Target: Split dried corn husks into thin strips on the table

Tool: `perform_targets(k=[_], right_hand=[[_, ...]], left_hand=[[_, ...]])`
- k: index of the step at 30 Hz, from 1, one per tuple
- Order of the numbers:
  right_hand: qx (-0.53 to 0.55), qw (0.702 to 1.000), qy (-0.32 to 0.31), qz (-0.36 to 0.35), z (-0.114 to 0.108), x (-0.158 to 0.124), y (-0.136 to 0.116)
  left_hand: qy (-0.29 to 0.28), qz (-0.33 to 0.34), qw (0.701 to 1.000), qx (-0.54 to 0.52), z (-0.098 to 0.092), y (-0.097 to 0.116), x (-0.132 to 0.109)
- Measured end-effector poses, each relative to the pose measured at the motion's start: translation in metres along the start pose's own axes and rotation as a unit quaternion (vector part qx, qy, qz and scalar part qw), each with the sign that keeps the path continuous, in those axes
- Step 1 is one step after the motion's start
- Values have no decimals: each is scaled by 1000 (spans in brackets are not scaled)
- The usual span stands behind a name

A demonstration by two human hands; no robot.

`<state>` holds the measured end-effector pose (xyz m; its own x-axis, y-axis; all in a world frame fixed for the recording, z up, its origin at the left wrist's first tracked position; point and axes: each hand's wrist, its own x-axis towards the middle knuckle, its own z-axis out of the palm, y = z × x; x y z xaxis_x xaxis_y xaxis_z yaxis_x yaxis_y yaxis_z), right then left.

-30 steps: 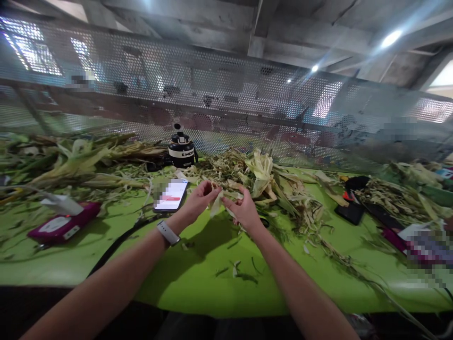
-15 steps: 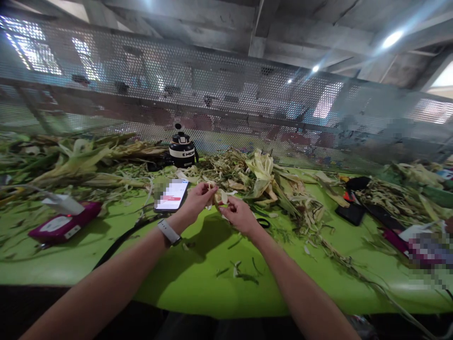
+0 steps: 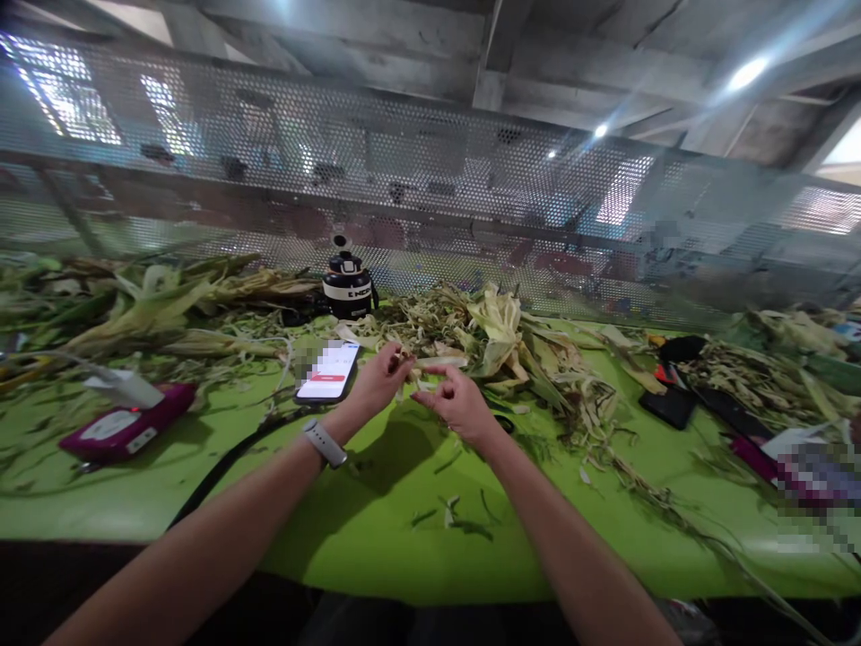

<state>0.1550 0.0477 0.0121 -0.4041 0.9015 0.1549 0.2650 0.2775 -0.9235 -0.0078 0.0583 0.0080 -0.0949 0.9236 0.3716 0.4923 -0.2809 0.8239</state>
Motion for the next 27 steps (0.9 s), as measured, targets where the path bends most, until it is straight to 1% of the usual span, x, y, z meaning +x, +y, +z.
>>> perform_targets(k=[3, 5, 6, 7, 9, 11, 12, 14, 17, 19, 22, 24, 27], right_hand=[[-116, 993, -2, -31, -4, -1, -1], [-196, 978, -14, -75, -5, -2, -2], [-226, 969, -6, -104, -6, -3, -3], [-250, 958, 18, -136, -6, -3, -4], [-285, 932, 98, -199, -7, -3, -6], [-298, 910, 160, -239, -9, -2, -7], [-295, 907, 175, -244, -9, -2, -7], [-276, 917, 188, -216, -11, 0, -4], [-243, 941, 198, -129, -12, 2, 1], [-224, 951, 194, -93, -11, 2, 2], [-202, 958, 192, -74, -11, 3, 3], [-180, 960, 206, -62, -11, 4, 3], [-105, 970, 218, -31, -15, 5, 1]], left_hand=[[-2, 17, 1000, -4, -1, -1, -1], [0, 42, 999, 4, -2, -1, -2], [-3, 53, 999, 7, -2, -2, -2], [-10, 62, 998, 5, -2, -1, -2], [-45, 74, 996, -17, -2, 0, -2], [-103, 82, 990, -57, -1, 2, -2], [-132, 87, 985, -75, -1, 3, -2], [-174, 94, 976, -92, -1, 6, -3], [-198, 90, 972, -95, -5, 11, -6], [-201, 78, 971, -107, -7, 14, -8], [-202, 79, 967, -135, -7, 16, -9], [-204, 76, 962, -163, -4, 14, -8], [-175, 21, 963, -206, -1, 10, -5]])
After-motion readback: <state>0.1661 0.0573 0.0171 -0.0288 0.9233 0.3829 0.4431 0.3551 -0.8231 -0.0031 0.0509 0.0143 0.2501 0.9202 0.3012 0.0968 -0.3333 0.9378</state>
